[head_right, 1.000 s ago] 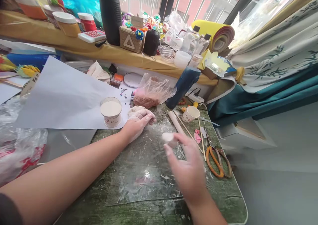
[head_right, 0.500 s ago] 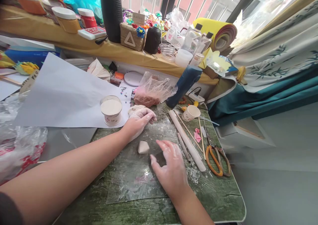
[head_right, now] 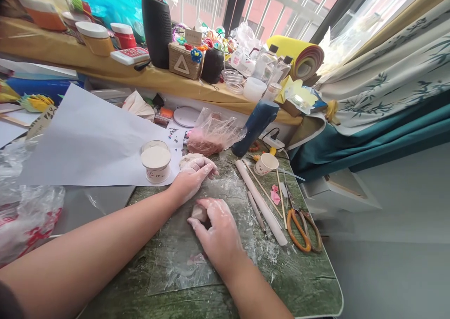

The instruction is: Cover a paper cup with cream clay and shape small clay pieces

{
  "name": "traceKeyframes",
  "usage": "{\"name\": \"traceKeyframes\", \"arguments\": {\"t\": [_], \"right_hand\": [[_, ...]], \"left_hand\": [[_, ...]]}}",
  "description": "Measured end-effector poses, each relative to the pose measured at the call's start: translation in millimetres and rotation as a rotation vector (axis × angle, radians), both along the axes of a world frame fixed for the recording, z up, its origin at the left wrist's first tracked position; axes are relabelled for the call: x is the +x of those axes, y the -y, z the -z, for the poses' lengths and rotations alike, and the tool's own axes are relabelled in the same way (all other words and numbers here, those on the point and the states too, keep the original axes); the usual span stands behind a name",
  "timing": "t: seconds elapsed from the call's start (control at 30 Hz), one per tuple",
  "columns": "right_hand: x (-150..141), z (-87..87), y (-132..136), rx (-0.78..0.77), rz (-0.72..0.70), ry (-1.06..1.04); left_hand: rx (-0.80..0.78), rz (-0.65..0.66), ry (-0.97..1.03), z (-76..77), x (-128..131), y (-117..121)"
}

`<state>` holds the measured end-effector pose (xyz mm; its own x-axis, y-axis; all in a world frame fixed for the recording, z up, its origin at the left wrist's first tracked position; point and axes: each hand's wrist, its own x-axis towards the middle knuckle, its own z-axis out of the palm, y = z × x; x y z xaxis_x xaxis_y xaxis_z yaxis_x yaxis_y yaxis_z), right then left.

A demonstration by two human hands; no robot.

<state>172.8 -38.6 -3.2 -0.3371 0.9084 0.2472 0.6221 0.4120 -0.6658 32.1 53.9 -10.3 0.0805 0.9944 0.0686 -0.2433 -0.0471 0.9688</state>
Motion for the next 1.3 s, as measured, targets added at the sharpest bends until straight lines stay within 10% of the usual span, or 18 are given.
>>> {"name": "traceKeyframes", "arguments": {"t": [0.1,0.23,0.3,0.4,0.6,0.9,1.0,1.17,1.3], "right_hand": [[21.1,-42.8,-3.5,0.053,0.152,-0.151],[42.2,-88.8,-5.2,0.627,0.372,-0.505],[49.1,-79.3,-3.4,0.765,0.336,-0.417],[57.4,-34.4,2.2,0.457,0.01,0.022],[59.2,15.7,3.9,0.222,0.242,0.076],[46.0,20.9,-2.8,0.189,0.026,0.232],[46.2,-6.4,-0.5,0.182,0.015,0.118],[46.4,-61.6,-6.0,0.466,0.385,-0.35],[51.5,-32.5,0.6,0.404,0.179,-0.126]], "left_hand": [[0.012,0.002,0.028,4.6,1.4,-2.2],[0.026,0.0,0.042,9.2,2.7,-3.8],[0.025,0.002,0.043,7.8,2.4,-3.3],[0.025,-0.003,0.033,3.3,1.1,-2.1],[0.03,0.001,-0.018,-1.2,0.1,-0.8],[0.019,0.005,0.009,-0.8,-0.5,1.0],[0.009,0.009,0.019,1.1,-0.3,-0.5],[0.007,0.0,0.0,1.8,0.2,-0.6],[0.002,0.002,0.027,0.0,-0.3,1.2]]}}
